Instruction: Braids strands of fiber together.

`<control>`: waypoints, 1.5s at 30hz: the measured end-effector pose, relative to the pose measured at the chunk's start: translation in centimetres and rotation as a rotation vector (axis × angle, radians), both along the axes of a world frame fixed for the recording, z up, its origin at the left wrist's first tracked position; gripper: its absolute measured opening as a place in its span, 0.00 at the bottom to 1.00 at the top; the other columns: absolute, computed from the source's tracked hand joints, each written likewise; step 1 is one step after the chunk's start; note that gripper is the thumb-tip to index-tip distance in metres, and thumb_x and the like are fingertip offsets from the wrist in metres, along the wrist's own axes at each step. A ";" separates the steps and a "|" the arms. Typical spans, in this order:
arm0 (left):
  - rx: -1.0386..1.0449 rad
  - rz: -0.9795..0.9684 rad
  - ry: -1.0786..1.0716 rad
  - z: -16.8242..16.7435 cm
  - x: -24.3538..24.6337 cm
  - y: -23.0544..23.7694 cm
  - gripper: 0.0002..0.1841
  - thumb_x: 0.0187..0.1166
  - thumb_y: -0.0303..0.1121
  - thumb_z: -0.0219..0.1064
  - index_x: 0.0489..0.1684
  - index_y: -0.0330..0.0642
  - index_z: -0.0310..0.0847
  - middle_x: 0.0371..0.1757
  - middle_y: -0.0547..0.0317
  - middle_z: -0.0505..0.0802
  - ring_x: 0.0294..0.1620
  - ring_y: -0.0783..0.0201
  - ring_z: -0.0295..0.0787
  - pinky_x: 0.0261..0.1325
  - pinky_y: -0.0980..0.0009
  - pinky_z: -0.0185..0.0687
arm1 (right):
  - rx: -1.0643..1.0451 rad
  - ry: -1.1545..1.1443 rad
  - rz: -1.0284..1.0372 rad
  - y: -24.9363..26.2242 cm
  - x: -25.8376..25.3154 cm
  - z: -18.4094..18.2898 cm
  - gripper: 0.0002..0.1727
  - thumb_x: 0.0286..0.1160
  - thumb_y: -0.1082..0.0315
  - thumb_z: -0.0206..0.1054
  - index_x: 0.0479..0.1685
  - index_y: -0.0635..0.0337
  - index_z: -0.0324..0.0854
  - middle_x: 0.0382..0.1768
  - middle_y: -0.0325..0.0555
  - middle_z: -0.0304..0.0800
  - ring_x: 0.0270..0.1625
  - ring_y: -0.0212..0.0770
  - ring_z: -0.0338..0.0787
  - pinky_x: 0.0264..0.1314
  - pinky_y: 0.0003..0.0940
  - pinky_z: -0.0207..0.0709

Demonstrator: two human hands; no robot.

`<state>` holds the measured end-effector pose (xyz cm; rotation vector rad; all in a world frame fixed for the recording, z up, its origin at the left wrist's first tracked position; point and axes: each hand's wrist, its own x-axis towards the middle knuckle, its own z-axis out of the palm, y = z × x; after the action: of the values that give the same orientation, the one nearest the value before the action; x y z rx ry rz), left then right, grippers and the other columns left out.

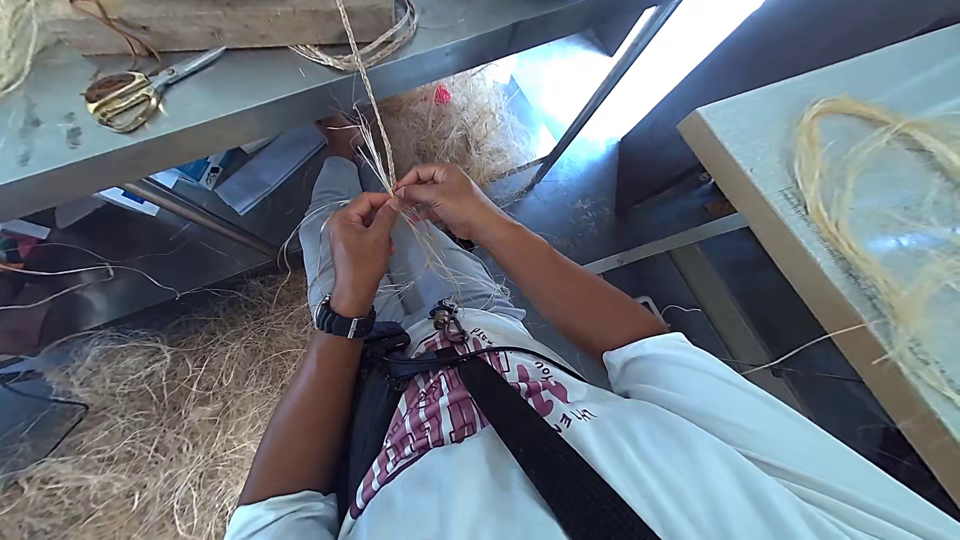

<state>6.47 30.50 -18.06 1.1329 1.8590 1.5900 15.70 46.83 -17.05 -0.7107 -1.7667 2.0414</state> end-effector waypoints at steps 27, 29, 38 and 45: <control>-0.039 -0.094 -0.354 0.1 -2.3 0.3 0.06 0.87 0.36 0.65 0.42 0.51 0.88 0.26 0.65 0.85 0.09 0.75 0.62 0.11 0.81 0.63 | 0.534 -0.109 0.195 1.4 0.1 0.3 0.04 0.79 0.71 0.68 0.42 0.63 0.85 0.33 0.43 0.85 0.35 0.34 0.84 0.41 0.33 0.80; -0.038 -0.097 -0.390 0.2 -2.3 0.4 0.07 0.87 0.36 0.65 0.41 0.51 0.88 0.28 0.65 0.87 0.09 0.75 0.62 0.11 0.82 0.63 | 0.567 -0.147 0.197 1.4 0.1 0.6 0.04 0.79 0.70 0.68 0.42 0.61 0.85 0.34 0.43 0.85 0.36 0.35 0.84 0.41 0.35 0.80; -0.020 -0.015 -0.284 0.0 -1.8 1.2 0.06 0.86 0.36 0.67 0.45 0.47 0.89 0.26 0.64 0.85 0.11 0.73 0.68 0.13 0.79 0.68 | 0.604 -0.144 0.126 0.8 -0.2 0.3 0.04 0.77 0.69 0.71 0.39 0.62 0.85 0.33 0.44 0.87 0.35 0.35 0.85 0.42 0.35 0.81; -0.040 0.024 -0.151 0.1 -1.4 0.7 0.05 0.87 0.37 0.66 0.46 0.49 0.87 0.27 0.64 0.85 0.11 0.73 0.67 0.12 0.79 0.65 | 0.666 -0.112 0.131 0.3 -0.1 0.4 0.06 0.78 0.68 0.71 0.42 0.63 0.86 0.34 0.44 0.87 0.35 0.34 0.85 0.42 0.33 0.80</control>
<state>5.03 31.23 -17.98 0.9494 1.8038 1.5969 15.59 47.12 -16.70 -0.5088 -2.4146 1.3441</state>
